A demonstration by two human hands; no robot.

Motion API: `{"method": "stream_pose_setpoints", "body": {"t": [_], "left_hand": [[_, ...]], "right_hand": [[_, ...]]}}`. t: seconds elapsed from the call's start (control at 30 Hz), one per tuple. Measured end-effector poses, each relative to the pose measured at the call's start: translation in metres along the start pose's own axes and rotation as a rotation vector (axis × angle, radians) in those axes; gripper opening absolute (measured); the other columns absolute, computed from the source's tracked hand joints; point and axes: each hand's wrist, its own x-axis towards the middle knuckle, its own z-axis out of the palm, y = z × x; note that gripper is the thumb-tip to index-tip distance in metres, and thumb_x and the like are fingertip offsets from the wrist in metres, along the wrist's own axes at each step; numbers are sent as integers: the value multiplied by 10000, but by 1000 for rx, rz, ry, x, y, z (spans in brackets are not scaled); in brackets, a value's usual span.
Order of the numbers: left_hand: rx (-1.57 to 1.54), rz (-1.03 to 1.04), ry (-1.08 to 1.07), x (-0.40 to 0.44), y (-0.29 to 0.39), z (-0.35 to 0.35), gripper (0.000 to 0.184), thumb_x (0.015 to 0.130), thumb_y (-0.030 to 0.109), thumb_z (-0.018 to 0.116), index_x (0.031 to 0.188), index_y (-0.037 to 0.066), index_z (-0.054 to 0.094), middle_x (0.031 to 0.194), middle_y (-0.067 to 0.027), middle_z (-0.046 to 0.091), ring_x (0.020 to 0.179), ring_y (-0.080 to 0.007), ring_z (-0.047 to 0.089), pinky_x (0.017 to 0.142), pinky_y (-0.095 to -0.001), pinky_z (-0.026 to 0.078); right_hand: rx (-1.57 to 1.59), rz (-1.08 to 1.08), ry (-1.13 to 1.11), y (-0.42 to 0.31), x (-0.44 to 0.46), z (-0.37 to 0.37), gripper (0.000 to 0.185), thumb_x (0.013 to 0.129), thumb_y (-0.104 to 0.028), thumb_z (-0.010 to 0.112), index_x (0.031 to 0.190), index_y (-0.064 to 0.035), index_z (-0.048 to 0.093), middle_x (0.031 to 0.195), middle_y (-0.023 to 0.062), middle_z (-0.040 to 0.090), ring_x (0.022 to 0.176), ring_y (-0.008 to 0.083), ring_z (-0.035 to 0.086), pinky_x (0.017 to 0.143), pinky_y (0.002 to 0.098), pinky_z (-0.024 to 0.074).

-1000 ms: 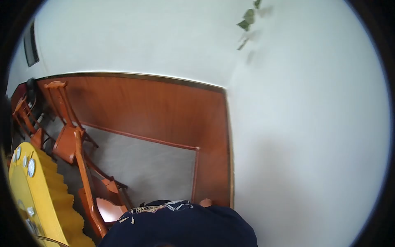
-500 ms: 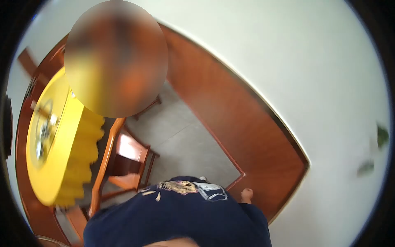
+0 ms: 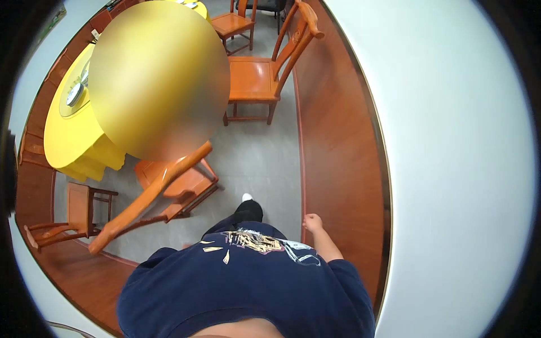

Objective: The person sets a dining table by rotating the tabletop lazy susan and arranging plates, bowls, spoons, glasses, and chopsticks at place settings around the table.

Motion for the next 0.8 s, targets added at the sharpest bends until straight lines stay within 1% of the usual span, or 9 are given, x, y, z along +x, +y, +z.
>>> {"method": "stream_pose_setpoints", "body": {"t": [0.07,0.13,0.23,0.37,0.4,0.43,0.5,0.63,0.8], "left_hand": [[-410,-240,32,10,14,-11,250,686,255,542,737,20,611,804,-152,597,795,-298,568,701,-413,420],[-526,-290,80,27,27,-28,249,688,252,538,737,19,610,803,-152,597,790,-299,568,696,-411,422],[-695,-334,152,48,57,-57,246,692,249,532,736,18,608,803,-152,597,783,-300,568,689,-408,424],[-843,-409,229,58,78,-84,243,696,244,525,734,17,605,802,-152,596,774,-301,569,680,-404,428],[-874,-432,235,55,85,-93,243,697,242,523,734,17,605,802,-152,596,771,-301,569,678,-402,428],[-904,-458,236,54,90,-95,242,698,241,521,733,17,604,802,-152,596,769,-301,569,675,-401,429],[-954,-520,229,56,102,-102,241,701,239,517,733,16,603,801,-152,596,764,-302,569,671,-399,431],[-1093,-654,207,77,143,-114,238,705,234,509,731,15,600,801,-152,596,755,-302,570,661,-395,434],[-1293,-823,187,124,224,-153,236,710,227,500,729,13,597,800,-152,596,743,-304,570,649,-390,439]], "right_hand": [[-33,18,-13,-29,45,14,196,811,-166,461,917,-15,525,780,84,567,611,151,552,522,269,460],[-130,-75,-120,-50,84,33,221,810,-154,467,955,5,518,797,103,571,630,172,567,521,268,465],[-268,-331,-291,-146,41,43,241,802,-172,475,957,8,519,802,92,583,638,160,573,548,244,462],[45,-21,-382,-127,119,37,208,806,-158,474,920,2,542,843,95,595,744,164,582,625,254,468],[-178,-18,-596,-54,232,28,160,807,-119,468,878,-4,552,917,112,581,830,185,571,656,264,469],[-518,-156,-250,-94,206,21,198,669,-197,613,763,-24,630,721,75,614,675,161,582,626,291,460],[-518,-98,-159,-141,232,6,174,664,-195,583,709,-34,632,692,70,613,645,171,581,618,307,453],[-524,-99,-192,-229,305,-3,167,675,-187,566,689,-32,626,669,70,607,623,167,573,595,304,450],[-739,-336,-419,-319,438,30,167,688,-178,544,663,-29,617,641,70,599,595,162,564,565,300,447]]}}
